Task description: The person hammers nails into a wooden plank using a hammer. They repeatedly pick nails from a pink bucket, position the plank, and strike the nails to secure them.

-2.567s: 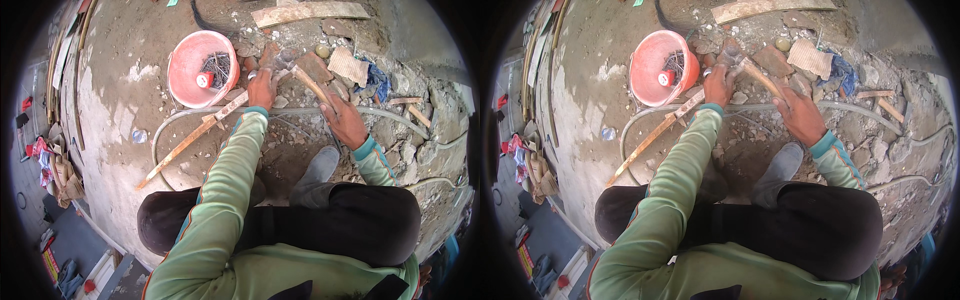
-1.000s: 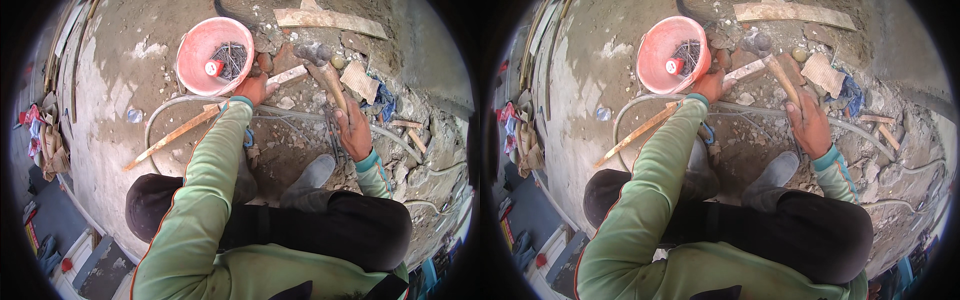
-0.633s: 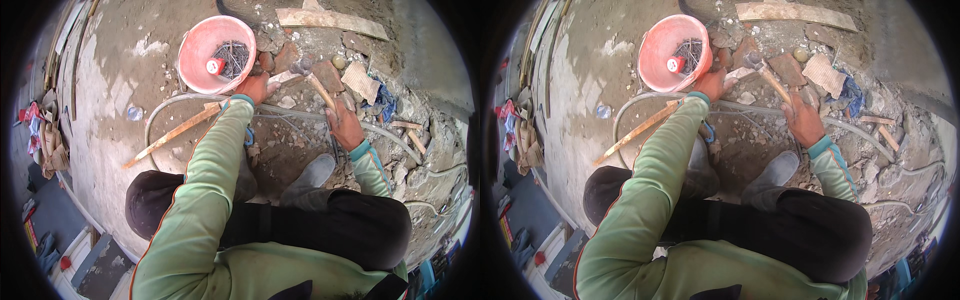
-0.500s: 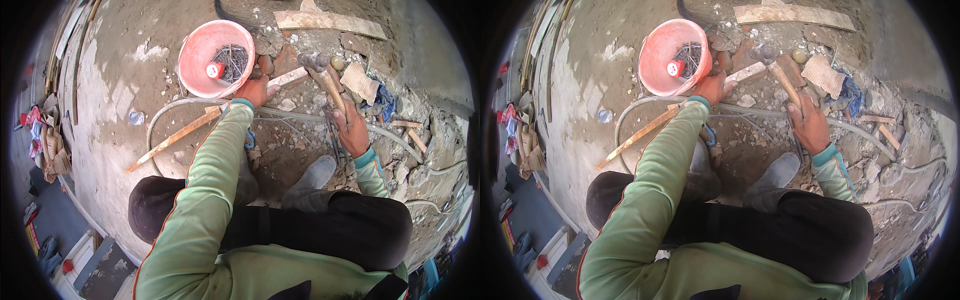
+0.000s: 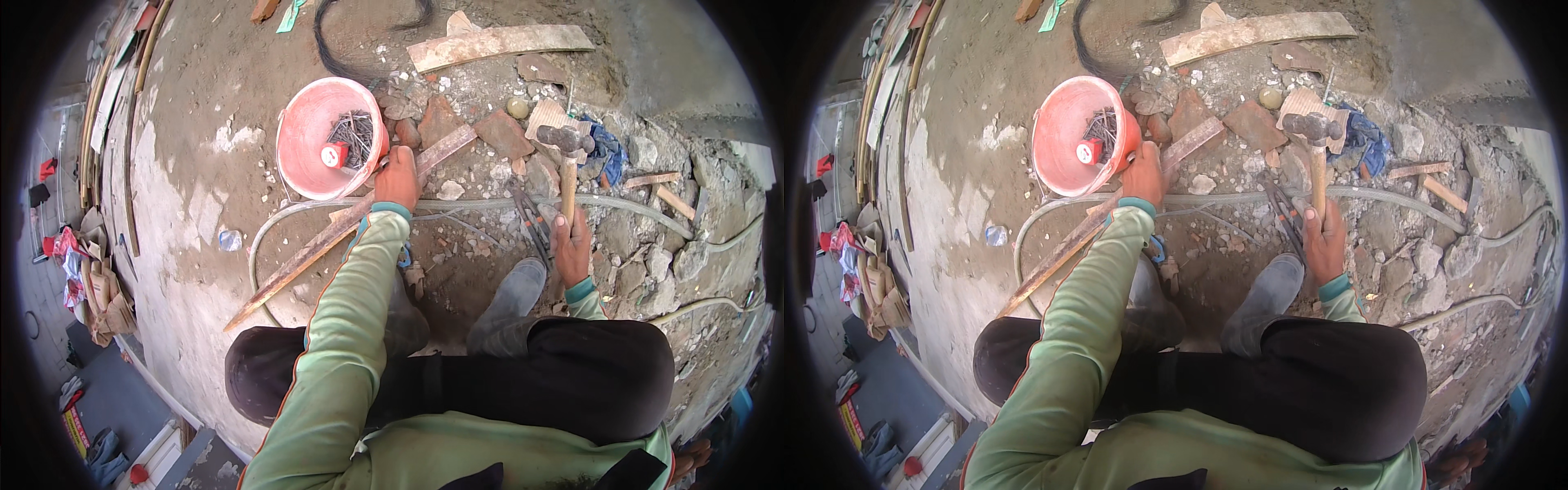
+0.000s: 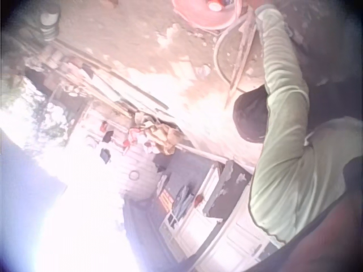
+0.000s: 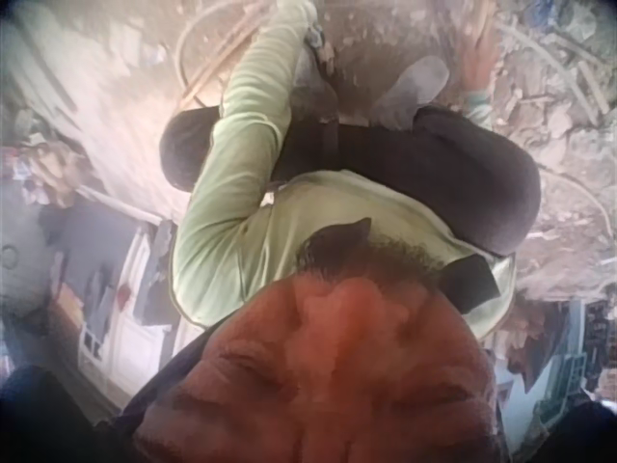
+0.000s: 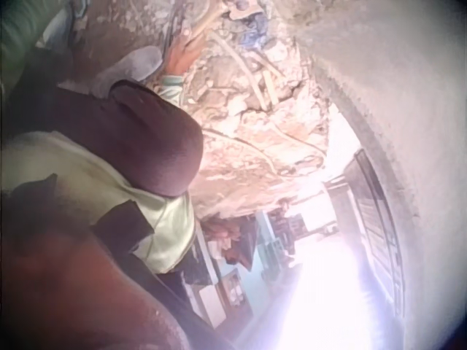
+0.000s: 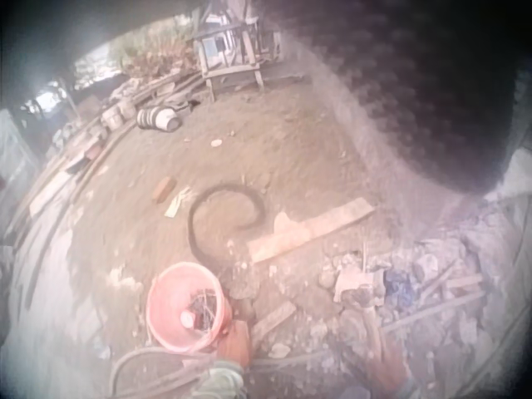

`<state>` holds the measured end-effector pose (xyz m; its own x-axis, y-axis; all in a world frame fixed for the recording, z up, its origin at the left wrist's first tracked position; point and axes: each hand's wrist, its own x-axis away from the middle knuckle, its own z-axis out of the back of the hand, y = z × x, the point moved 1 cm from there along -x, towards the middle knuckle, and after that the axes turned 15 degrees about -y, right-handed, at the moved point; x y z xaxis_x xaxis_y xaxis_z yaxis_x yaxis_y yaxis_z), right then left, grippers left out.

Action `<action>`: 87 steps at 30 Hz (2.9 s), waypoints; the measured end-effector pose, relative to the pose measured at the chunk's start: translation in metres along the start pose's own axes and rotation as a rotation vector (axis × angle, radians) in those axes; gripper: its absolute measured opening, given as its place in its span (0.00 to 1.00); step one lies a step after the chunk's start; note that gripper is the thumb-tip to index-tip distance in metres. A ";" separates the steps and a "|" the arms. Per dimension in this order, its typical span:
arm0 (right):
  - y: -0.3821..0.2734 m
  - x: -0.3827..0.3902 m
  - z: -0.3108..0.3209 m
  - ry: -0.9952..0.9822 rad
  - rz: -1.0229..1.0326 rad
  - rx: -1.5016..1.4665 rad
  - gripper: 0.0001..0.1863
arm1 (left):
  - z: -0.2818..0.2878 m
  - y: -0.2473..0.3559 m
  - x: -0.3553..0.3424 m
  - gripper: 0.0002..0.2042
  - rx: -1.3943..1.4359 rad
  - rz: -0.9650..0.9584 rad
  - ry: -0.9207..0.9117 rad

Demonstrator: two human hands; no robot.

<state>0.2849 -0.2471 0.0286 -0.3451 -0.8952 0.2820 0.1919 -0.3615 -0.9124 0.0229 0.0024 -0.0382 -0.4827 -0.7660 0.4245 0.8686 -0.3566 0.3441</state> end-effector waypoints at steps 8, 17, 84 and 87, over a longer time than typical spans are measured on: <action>0.000 0.015 -0.005 0.000 0.009 0.117 0.19 | 0.015 0.002 0.005 0.23 0.040 -0.011 -0.058; -0.080 -0.012 0.003 -0.180 0.387 0.398 0.21 | 0.005 -0.023 -0.033 0.26 0.210 -0.024 -0.345; -0.062 -0.147 0.227 0.746 0.302 -1.381 0.18 | 0.200 0.135 -0.004 0.26 -0.139 -0.569 -0.301; -0.066 -0.161 0.231 0.775 0.263 -1.382 0.17 | 0.209 0.161 0.001 0.29 -0.345 -0.507 -0.101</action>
<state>0.5401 -0.1397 0.1119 -0.8804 -0.3945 0.2633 -0.4708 0.6596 -0.5859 0.1386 0.0563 0.1930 -0.8384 -0.4074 0.3621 0.5063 -0.8281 0.2406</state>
